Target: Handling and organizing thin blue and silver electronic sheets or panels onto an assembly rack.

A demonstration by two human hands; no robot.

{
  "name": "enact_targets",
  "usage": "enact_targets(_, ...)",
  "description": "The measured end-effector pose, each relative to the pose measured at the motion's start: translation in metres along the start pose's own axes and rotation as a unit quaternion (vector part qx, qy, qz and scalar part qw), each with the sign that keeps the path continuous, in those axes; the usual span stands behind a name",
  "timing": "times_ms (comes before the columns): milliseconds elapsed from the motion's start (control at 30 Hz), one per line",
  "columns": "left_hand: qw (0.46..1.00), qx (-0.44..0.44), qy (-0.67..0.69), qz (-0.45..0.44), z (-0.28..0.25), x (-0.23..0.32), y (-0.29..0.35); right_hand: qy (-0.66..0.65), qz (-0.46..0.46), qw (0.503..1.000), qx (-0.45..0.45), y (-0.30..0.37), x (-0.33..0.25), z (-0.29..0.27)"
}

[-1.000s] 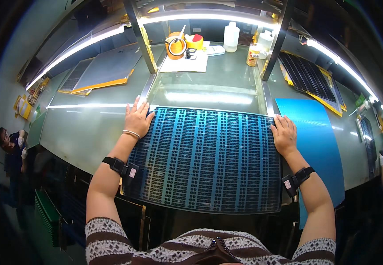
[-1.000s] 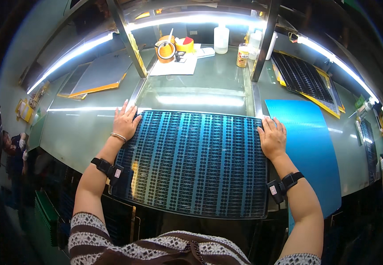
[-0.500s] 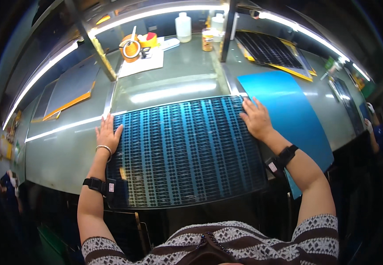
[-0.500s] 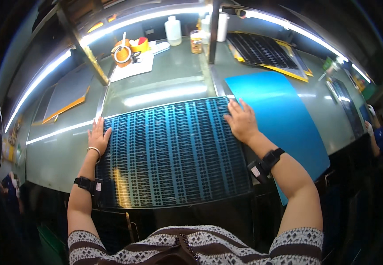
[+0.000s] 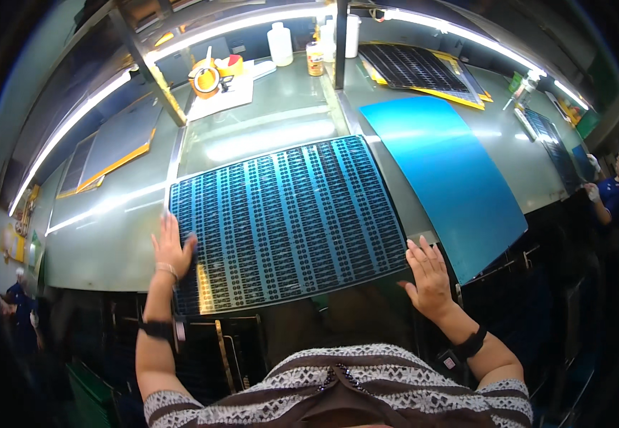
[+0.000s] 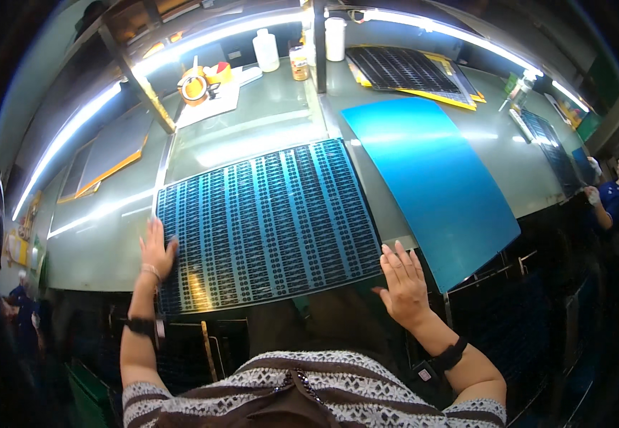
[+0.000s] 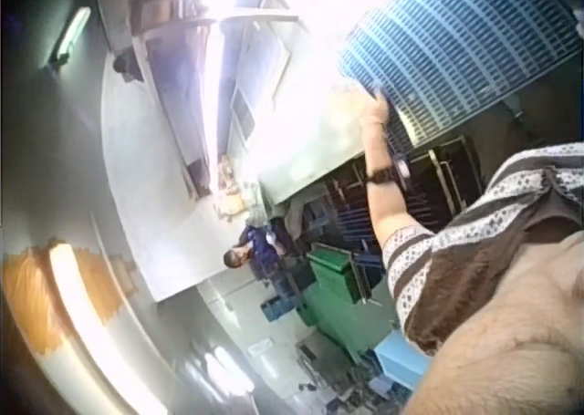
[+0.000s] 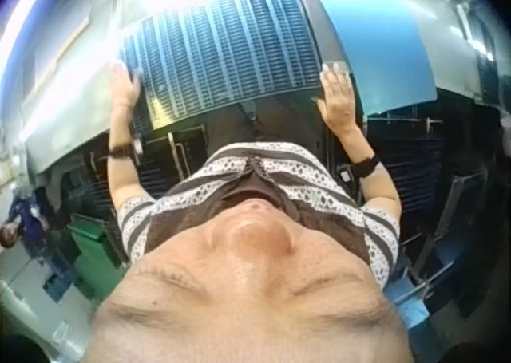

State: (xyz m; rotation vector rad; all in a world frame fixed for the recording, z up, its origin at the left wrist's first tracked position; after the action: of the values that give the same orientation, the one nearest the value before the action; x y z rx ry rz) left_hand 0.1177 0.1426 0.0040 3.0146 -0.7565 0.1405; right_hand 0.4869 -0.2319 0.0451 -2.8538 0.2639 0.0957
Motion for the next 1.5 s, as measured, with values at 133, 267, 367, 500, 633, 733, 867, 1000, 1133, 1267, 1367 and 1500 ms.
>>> enact_targets(133, 0.989, 0.001, 0.119, 0.086, -0.01, 0.012, 0.136, 0.025, -0.007, 0.999, 0.046, -0.01, 0.001, 0.002)
enact_targets(267, 0.99, 0.084, 0.012, 0.11, -0.016, 0.02, 0.202, 0.025, -0.043, 0.997, 0.053, -0.026, -0.007, 0.013)
enact_targets(367, 0.949, 0.263, -0.019, 0.171, -0.015, 0.019, 0.194, 0.035, -0.088, 0.992, 0.087, -0.031, -0.001, 0.015)
enact_targets(500, 0.899, 0.359, -0.005, 0.253, -0.067, 0.001, 0.182, 0.027, -0.15, 0.972, 0.176, -0.052, 0.001, -0.048)
enact_targets(633, 0.873, 0.462, 0.09, 0.129, -0.2, -0.041, 0.159, -0.001, -0.167, 0.954, 0.249, -0.116, 0.014, -0.158)
enact_targets(733, 0.911, 0.368, 0.17, 0.079, -0.27, -0.052, 0.084, -0.069, -0.157, 0.96, 0.22, -0.18, 0.024, -0.214)
enact_targets(867, 0.855, 0.249, 0.452, 0.051, -0.236, -0.066, -0.048, -0.219, -0.083, 0.97, 0.067, -0.262, 0.052, -0.169)
enact_targets(1000, 0.879, 0.218, 0.424, 0.021, -0.146, -0.113, -0.148, -0.288, 0.008, 0.955, -0.069, -0.314, 0.079, -0.067)
enact_targets(1133, 0.911, 0.244, 0.327, -0.053, -0.093, -0.114, -0.192, -0.306, 0.021, 0.952, 0.0, -0.33, 0.105, 0.012)
enact_targets(1267, 0.916, 0.239, 0.307, -0.1, -0.075, -0.084, -0.192, -0.077, 0.082, 0.99, 0.09, -0.301, 0.134, 0.024)
enact_targets(1367, 0.946, 0.163, 0.246, 0.134, -0.098, -0.005, -0.127, -0.026, 0.058, 0.968, 0.243, -0.221, 0.181, -0.007)
enact_targets(1500, 0.919, -0.01, 0.259, 0.297, -0.092, 0.119, -0.006, 0.136, 0.326, 0.884, 0.307, -0.022, 0.232, -0.098)
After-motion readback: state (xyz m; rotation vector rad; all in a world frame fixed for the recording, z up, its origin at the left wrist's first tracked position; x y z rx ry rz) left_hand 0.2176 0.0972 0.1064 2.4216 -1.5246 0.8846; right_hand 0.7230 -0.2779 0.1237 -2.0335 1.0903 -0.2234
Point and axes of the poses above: each hand's wrist, its own y-axis away from the middle knuckle, its own z-axis out of the palm, x = y × z, the point moved 4 cm from there along -y, towards the middle knuckle, and after that the axes turned 7 degrees about y, right-handed, at the moved point
